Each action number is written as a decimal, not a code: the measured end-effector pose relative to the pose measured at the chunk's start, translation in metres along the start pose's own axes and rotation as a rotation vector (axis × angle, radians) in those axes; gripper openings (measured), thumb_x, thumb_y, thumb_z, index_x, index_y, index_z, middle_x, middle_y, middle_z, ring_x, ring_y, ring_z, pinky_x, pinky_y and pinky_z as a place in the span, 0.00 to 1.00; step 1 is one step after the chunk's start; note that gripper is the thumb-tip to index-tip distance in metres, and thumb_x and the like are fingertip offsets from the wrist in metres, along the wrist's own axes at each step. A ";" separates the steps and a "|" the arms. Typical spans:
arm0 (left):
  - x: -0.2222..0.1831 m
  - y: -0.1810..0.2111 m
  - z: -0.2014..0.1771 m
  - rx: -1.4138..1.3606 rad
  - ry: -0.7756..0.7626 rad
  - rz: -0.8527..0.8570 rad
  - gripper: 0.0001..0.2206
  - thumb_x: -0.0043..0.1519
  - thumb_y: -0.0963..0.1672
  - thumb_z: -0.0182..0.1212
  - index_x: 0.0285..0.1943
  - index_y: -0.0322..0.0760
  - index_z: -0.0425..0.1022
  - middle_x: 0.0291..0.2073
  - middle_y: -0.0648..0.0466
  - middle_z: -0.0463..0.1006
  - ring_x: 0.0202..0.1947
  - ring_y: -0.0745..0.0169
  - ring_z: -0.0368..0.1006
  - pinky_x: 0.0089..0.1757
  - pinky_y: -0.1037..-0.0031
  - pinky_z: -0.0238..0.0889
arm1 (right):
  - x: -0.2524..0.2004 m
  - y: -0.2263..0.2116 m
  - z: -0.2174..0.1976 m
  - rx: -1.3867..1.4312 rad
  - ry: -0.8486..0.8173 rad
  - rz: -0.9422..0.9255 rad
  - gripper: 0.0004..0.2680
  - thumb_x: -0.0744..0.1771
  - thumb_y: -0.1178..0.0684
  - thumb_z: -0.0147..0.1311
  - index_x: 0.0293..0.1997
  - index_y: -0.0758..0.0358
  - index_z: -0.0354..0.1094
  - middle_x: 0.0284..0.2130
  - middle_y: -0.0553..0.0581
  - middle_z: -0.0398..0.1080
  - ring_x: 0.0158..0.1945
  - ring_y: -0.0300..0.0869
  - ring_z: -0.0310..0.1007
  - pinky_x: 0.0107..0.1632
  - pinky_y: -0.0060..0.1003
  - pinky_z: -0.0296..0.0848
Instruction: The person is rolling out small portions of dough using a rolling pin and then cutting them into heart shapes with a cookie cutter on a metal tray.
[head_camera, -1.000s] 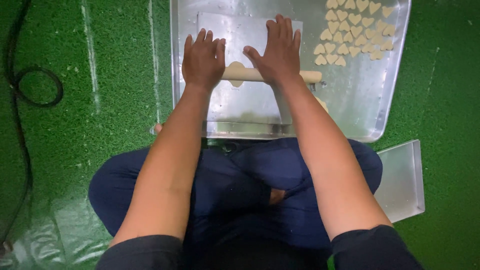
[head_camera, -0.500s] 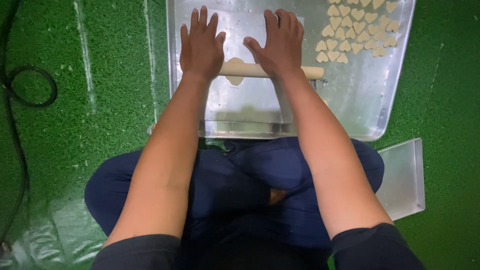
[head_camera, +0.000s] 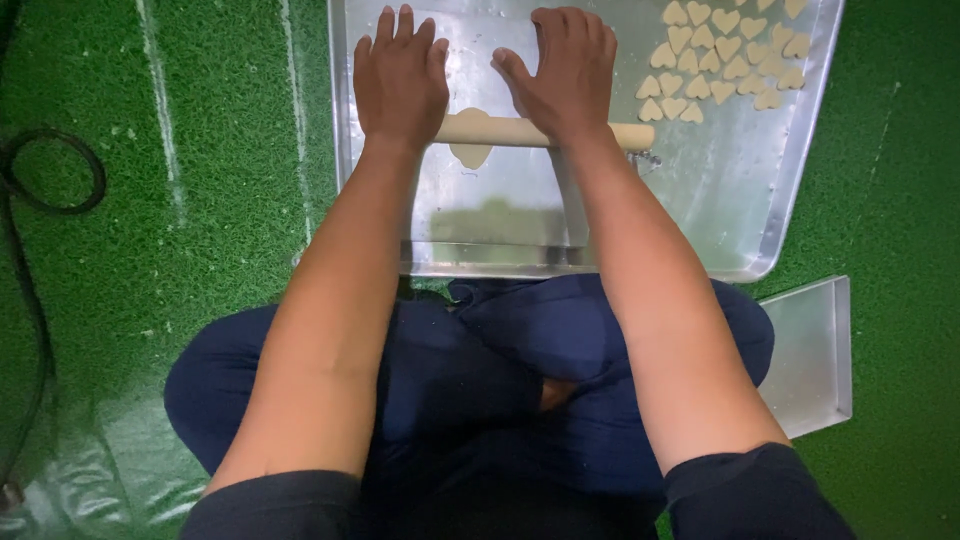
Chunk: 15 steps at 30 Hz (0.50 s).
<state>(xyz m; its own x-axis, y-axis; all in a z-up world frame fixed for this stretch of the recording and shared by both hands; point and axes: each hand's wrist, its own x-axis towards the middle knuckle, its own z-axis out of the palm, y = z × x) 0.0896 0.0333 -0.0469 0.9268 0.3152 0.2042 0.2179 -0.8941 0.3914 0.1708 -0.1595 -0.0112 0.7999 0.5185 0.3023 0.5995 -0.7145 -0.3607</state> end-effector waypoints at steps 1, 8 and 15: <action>0.001 0.001 -0.002 0.000 -0.002 -0.002 0.16 0.70 0.47 0.52 0.56 0.36 0.82 0.60 0.46 0.77 0.64 0.46 0.63 0.57 0.53 0.55 | 0.000 -0.001 -0.001 0.001 -0.003 0.000 0.17 0.66 0.40 0.65 0.49 0.64 0.71 0.44 0.55 0.71 0.50 0.50 0.64 0.58 0.47 0.56; 0.007 0.005 -0.009 0.059 0.170 0.095 0.12 0.68 0.46 0.55 0.43 0.35 0.83 0.47 0.50 0.81 0.49 0.51 0.71 0.46 0.60 0.61 | 0.007 -0.002 -0.004 0.013 0.000 -0.005 0.15 0.66 0.41 0.65 0.43 0.62 0.70 0.38 0.53 0.71 0.43 0.48 0.66 0.56 0.44 0.57; 0.012 0.010 -0.014 0.043 0.256 0.086 0.11 0.67 0.45 0.57 0.33 0.39 0.80 0.33 0.56 0.80 0.39 0.57 0.72 0.41 0.63 0.60 | 0.014 -0.009 -0.013 0.064 0.066 -0.039 0.13 0.64 0.45 0.70 0.37 0.61 0.67 0.31 0.52 0.68 0.38 0.49 0.67 0.52 0.45 0.61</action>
<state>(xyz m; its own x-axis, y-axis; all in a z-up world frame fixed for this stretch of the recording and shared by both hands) 0.0990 0.0322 -0.0281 0.8364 0.3023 0.4571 0.1592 -0.9321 0.3252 0.1763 -0.1519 0.0082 0.7734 0.5118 0.3741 0.6326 -0.6617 -0.4026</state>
